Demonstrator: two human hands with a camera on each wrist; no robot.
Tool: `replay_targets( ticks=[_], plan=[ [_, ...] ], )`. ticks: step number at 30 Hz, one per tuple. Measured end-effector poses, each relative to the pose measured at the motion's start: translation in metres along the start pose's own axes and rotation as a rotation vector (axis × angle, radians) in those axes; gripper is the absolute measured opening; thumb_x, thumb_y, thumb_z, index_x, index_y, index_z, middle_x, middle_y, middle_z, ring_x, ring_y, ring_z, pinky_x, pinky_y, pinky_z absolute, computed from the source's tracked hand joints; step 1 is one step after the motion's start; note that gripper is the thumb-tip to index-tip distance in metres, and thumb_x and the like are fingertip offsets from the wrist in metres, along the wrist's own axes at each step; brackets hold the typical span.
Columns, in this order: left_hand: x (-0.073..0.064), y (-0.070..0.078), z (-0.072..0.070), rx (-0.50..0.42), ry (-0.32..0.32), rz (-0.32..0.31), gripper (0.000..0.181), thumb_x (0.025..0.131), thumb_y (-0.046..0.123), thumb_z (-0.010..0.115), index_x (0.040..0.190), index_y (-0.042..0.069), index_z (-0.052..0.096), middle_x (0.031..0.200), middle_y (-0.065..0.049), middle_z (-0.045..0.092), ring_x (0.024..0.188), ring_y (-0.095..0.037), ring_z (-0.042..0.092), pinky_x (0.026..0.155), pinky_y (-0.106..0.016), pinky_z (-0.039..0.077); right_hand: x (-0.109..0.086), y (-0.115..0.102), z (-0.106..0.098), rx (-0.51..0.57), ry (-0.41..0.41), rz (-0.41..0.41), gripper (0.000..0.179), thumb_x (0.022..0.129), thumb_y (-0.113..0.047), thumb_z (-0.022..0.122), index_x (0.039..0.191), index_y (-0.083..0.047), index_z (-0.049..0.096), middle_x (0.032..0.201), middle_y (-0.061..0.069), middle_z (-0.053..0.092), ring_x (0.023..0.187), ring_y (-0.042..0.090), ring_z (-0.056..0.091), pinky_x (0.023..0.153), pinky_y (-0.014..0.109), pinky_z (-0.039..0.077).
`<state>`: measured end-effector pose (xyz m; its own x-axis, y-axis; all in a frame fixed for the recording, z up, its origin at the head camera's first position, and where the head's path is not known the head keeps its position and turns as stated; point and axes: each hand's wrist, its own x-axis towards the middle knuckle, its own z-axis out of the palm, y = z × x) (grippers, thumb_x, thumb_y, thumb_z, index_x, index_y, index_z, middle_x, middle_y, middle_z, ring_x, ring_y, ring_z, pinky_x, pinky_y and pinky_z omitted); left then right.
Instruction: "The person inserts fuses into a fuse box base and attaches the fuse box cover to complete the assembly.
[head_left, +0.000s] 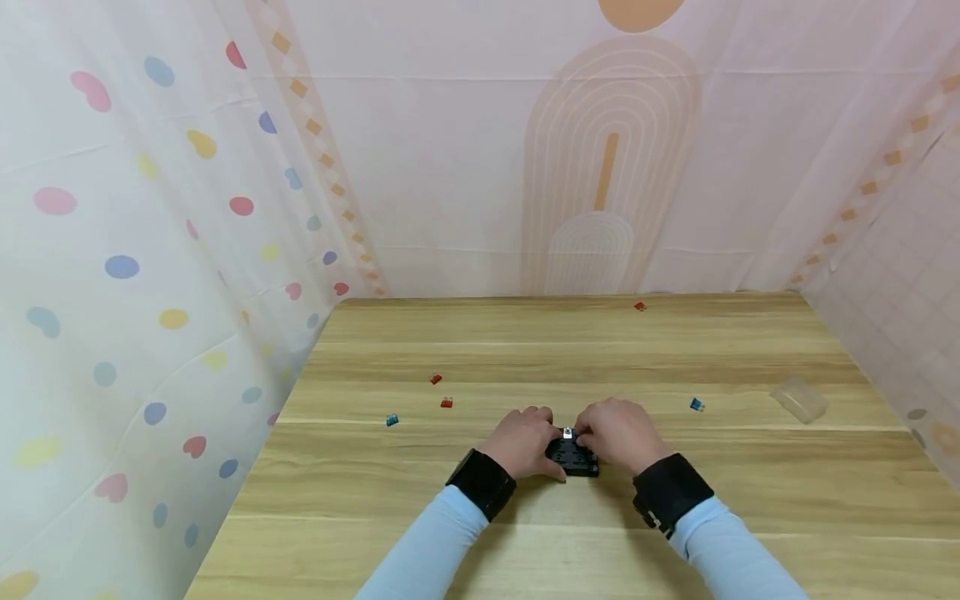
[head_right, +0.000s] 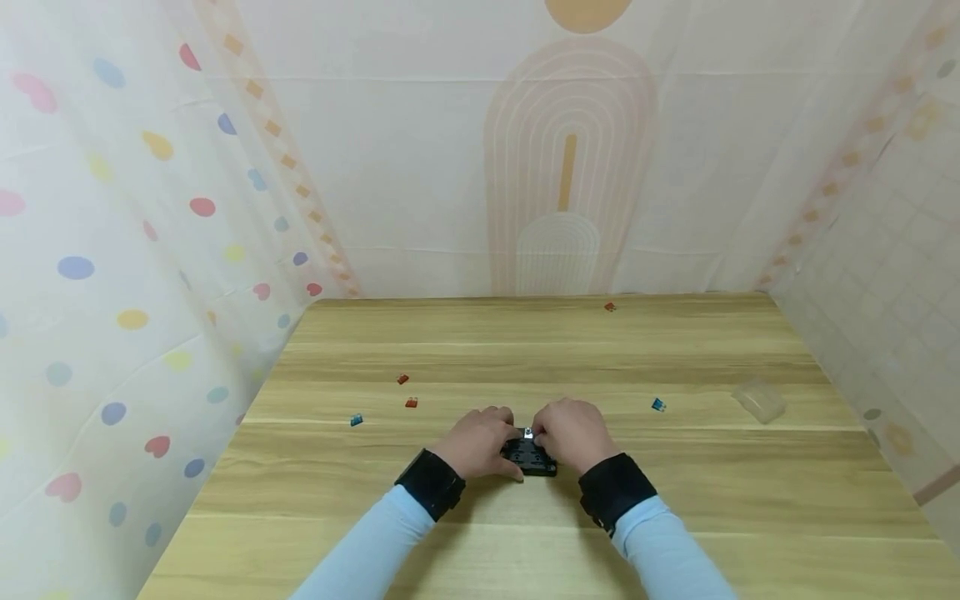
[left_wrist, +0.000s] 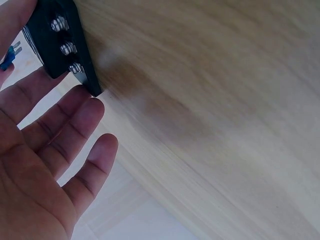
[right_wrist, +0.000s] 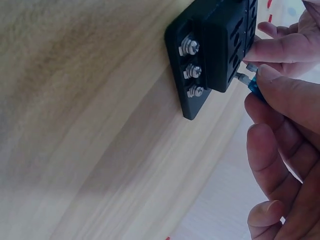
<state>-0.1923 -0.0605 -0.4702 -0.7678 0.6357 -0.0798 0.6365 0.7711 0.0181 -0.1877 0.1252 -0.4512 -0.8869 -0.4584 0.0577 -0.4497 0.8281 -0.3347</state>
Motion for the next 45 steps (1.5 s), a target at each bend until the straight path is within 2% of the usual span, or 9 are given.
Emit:
replay_targets(
  ticks=[20, 26, 37, 45],
  plan=[
    [0.000, 0.000, 0.005, -0.019, -0.007, 0.007, 0.051, 0.073, 0.062, 0.078, 0.104, 0.023, 0.076, 0.092, 0.005, 0.056, 0.080, -0.011, 0.049, 0.069, -0.027, 0.042, 0.000, -0.001, 0.013, -0.051, -0.008, -0.005, 0.009, 0.080, -0.012, 0.081, 0.075, -0.017, 0.075, 0.071, -0.009, 0.064, 0.062, 0.009, 0.051, 0.060, 0.032, 0.045],
    [0.000, 0.001, 0.003, -0.026, -0.009, 0.005, 0.050, 0.073, 0.062, 0.079, 0.106, 0.024, 0.076, 0.093, 0.005, 0.056, 0.081, -0.011, 0.049, 0.069, -0.027, 0.041, 0.001, -0.003, 0.011, -0.082, -0.007, -0.039, 0.015, 0.082, -0.012, 0.080, 0.070, -0.018, 0.073, 0.067, -0.009, 0.059, 0.059, 0.010, 0.047, 0.056, 0.031, 0.042],
    [0.000, 0.001, -0.001, -0.016, -0.013, -0.003, 0.050, 0.073, 0.062, 0.079, 0.104, 0.023, 0.076, 0.094, 0.005, 0.056, 0.082, -0.011, 0.049, 0.070, -0.027, 0.042, 0.004, 0.000, 0.007, -0.104, -0.007, -0.105, 0.014, 0.082, -0.009, 0.078, 0.071, -0.016, 0.074, 0.069, -0.009, 0.060, 0.060, 0.008, 0.047, 0.056, 0.029, 0.044],
    [0.000, 0.001, -0.001, -0.010, -0.010, 0.005, 0.053, 0.073, 0.062, 0.079, 0.109, 0.023, 0.076, 0.092, 0.005, 0.056, 0.081, -0.011, 0.049, 0.069, -0.026, 0.041, 0.005, 0.002, 0.007, -0.106, -0.003, -0.153, 0.014, 0.080, -0.004, 0.077, 0.072, -0.015, 0.074, 0.071, -0.007, 0.063, 0.062, 0.010, 0.054, 0.058, 0.030, 0.048]
  ],
)
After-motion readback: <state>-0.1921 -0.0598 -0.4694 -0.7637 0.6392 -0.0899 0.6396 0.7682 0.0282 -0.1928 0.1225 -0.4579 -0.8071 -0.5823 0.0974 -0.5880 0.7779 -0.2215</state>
